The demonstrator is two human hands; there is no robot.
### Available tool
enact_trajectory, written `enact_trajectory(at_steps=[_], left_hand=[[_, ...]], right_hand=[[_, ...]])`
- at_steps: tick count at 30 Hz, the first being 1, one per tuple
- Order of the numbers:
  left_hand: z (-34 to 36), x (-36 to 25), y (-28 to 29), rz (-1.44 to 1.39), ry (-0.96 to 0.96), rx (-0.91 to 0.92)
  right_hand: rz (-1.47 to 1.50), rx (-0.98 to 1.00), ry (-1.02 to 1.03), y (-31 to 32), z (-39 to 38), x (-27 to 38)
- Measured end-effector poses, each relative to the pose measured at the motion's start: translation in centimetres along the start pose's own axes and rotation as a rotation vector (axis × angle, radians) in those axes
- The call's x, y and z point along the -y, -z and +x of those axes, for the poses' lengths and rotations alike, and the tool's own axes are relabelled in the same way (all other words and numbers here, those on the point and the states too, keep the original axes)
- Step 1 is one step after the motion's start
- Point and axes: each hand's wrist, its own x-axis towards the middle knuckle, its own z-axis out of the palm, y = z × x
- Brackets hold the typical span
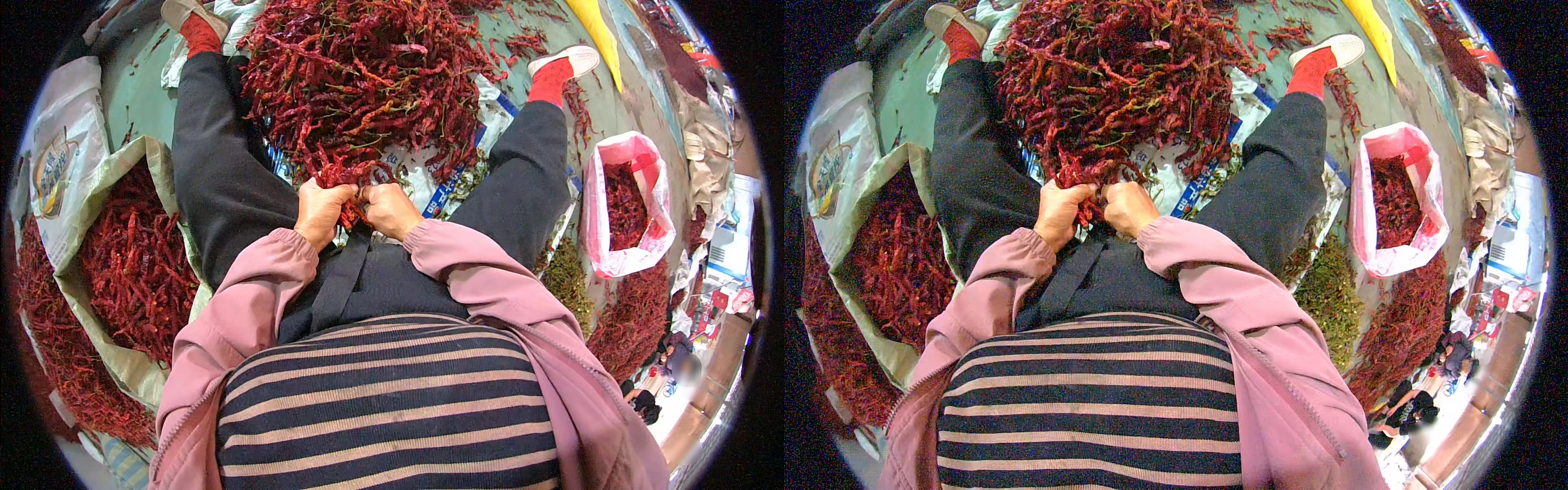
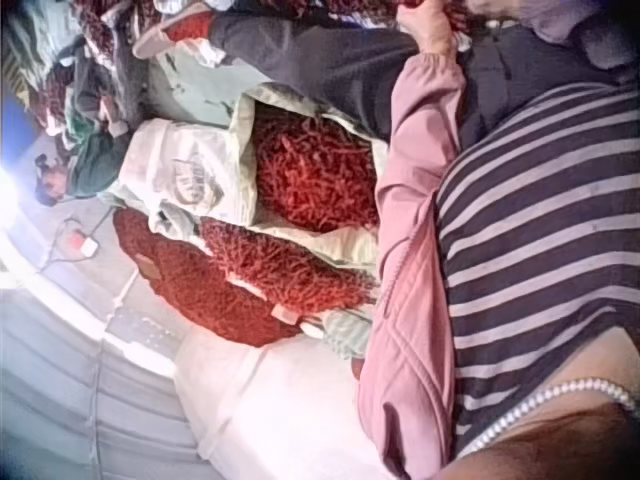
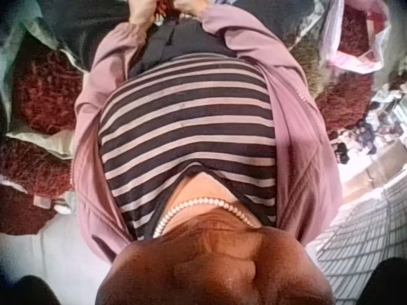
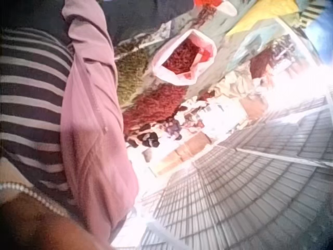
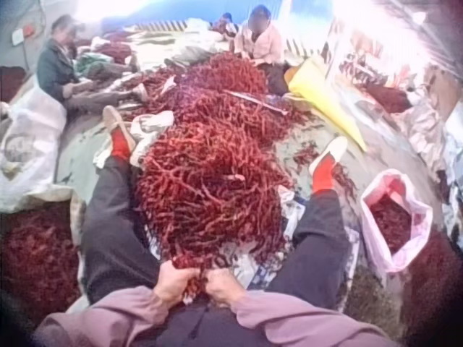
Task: The person sits on the floor and repeatedly picks up dried red chilies, removes the stems by hand, and places the de-stemmed chilies into a nearby bag. The task continues throughout the clip with consistent hand movements.
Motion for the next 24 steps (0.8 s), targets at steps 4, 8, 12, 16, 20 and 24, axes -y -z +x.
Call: enact_trajectory(at_steps=[4, 8, 12, 16, 20, 24], left_hand=[[-0.8, -1.3, -1.2, -0.030, 0.067, -0.008], [-1.9, -3.3, -2.0, -0.068, 0.221, 0.050], [-0.6, -2.8, 0.5, 0.083, 0.200, -0.013], [-2.3, -3.1, -0.5, 0.117, 0.234, -0.131], [-2.7, -2.1, -0.6, 0.014, 0.224, -0.260], [-2.8, -1.4, -0.6, -0.079, 0.250, -0.254]], right_hand=[[-0.220, 0.020, 0.070, 0.9, -0.1, -0.4], [-0.536, 0.210, 0.092, 3.5, -2.6, -4.2], [-0.417, 0.034, 0.069, 4.1, -1.7, -4.1], [-0.225, -0.191, 0.051, 4.5, 1.2, -4.8], [-0.187, 0.024, -0.071, 4.0, 3.8, -5.9], [0.028, 0.013, -0.049, 4.0, 2.1, -5.6]])
